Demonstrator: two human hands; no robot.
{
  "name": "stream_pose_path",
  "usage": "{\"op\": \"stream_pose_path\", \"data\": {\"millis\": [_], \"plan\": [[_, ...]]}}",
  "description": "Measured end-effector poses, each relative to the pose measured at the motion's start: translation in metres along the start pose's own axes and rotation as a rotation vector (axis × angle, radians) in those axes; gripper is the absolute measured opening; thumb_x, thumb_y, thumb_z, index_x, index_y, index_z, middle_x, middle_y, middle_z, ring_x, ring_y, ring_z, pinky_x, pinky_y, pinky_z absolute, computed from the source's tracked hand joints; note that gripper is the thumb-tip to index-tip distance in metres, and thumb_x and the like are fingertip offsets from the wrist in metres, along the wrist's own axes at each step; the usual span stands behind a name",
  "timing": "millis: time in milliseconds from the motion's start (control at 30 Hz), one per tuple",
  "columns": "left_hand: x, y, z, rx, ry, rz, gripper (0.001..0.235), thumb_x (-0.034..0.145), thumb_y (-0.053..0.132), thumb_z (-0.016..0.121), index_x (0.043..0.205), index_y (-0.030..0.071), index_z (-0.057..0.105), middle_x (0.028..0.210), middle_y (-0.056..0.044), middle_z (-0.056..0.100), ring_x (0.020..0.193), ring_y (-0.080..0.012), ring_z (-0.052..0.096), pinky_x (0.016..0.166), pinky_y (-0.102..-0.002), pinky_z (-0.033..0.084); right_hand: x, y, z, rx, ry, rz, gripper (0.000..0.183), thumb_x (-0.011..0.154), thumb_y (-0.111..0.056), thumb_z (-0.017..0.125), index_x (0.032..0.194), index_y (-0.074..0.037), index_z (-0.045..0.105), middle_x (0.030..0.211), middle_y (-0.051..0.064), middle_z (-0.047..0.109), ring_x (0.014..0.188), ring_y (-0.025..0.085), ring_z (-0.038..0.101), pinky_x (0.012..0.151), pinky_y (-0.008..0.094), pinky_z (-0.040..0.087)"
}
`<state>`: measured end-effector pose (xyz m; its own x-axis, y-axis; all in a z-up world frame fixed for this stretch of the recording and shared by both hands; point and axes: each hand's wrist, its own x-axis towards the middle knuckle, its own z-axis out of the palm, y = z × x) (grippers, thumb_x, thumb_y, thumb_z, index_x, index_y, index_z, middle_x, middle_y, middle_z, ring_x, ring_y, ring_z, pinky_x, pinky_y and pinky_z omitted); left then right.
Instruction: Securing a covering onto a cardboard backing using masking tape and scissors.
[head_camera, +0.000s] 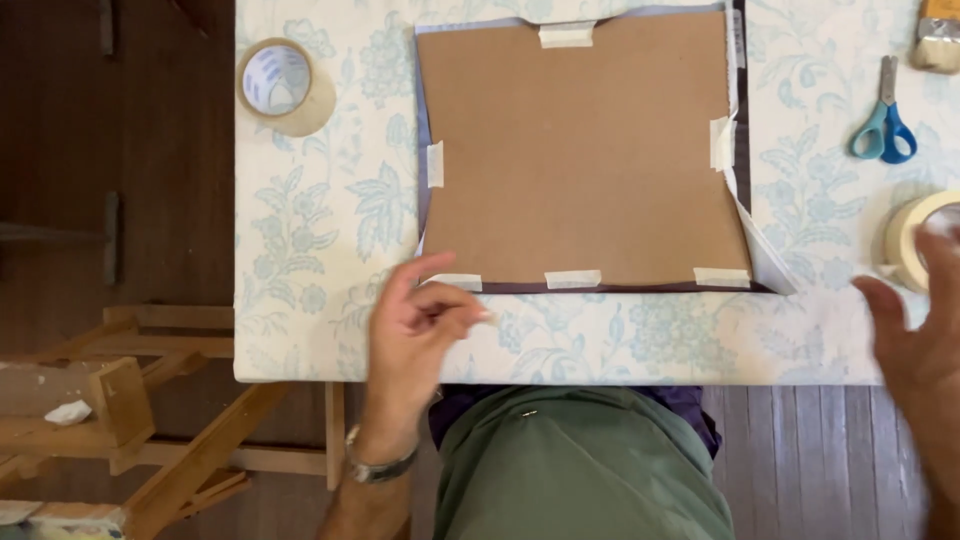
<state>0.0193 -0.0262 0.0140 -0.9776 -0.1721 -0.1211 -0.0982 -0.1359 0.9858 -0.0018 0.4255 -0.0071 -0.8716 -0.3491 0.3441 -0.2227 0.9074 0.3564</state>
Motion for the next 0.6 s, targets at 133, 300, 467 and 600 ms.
{"op": "stream_pose_path", "data": {"millis": [133, 300, 467, 600], "plan": [[-0.001, -0.006, 0.031, 0.064, -0.071, -0.001, 0.04, 0.088, 0.0, 0.077, 0.124, 0.002, 0.061, 0.086, -0.009, 0.078, 0.076, -0.0128, 0.07, 0.068, -0.022, 0.055, 0.065, -0.091, -0.069, 0.79, -0.249, 0.167, 0.041, 0.09, -0.019, 0.084, 0.125, -0.002, 0.073, 0.125, 0.016, 0.075, 0.118, 0.031, 0.069, 0.11, 0.043, 0.053], [-0.003, -0.001, 0.044, 0.368, -0.091, 0.027, 0.034, 0.089, 0.014, 0.077, 0.12, 0.008, 0.065, 0.091, 0.0, 0.081, 0.076, -0.0089, 0.067, 0.064, -0.023, 0.048, 0.092, -0.165, -0.075, 1.175, -0.295, 0.045, 0.04, 0.081, -0.04, 0.082, 0.109, -0.012, 0.074, 0.11, 0.002, 0.077, 0.104, 0.02, 0.071, 0.092, 0.034, 0.055], [-0.011, -0.021, 0.038, 0.351, -0.133, 0.102, 0.04, 0.088, 0.016, 0.082, 0.124, 0.01, 0.067, 0.088, 0.0, 0.081, 0.064, -0.0097, 0.058, 0.056, -0.022, 0.045, 0.086, -0.192, -0.063, 1.282, -0.251, 0.069, 0.009, 0.078, -0.013, 0.084, 0.083, -0.017, 0.078, 0.075, -0.001, 0.075, 0.072, 0.022, 0.074, 0.07, 0.035, 0.058], [-0.018, -0.026, 0.025, 0.328, -0.167, 0.052, 0.04, 0.086, 0.015, 0.083, 0.123, 0.011, 0.067, 0.088, 0.002, 0.083, 0.064, -0.0056, 0.062, 0.056, -0.018, 0.044, 0.074, -0.195, -0.062, 1.13, -0.187, -0.029, 0.007, 0.081, -0.015, 0.081, 0.082, -0.02, 0.076, 0.076, -0.006, 0.072, 0.071, 0.018, 0.07, 0.069, 0.031, 0.057]]}}
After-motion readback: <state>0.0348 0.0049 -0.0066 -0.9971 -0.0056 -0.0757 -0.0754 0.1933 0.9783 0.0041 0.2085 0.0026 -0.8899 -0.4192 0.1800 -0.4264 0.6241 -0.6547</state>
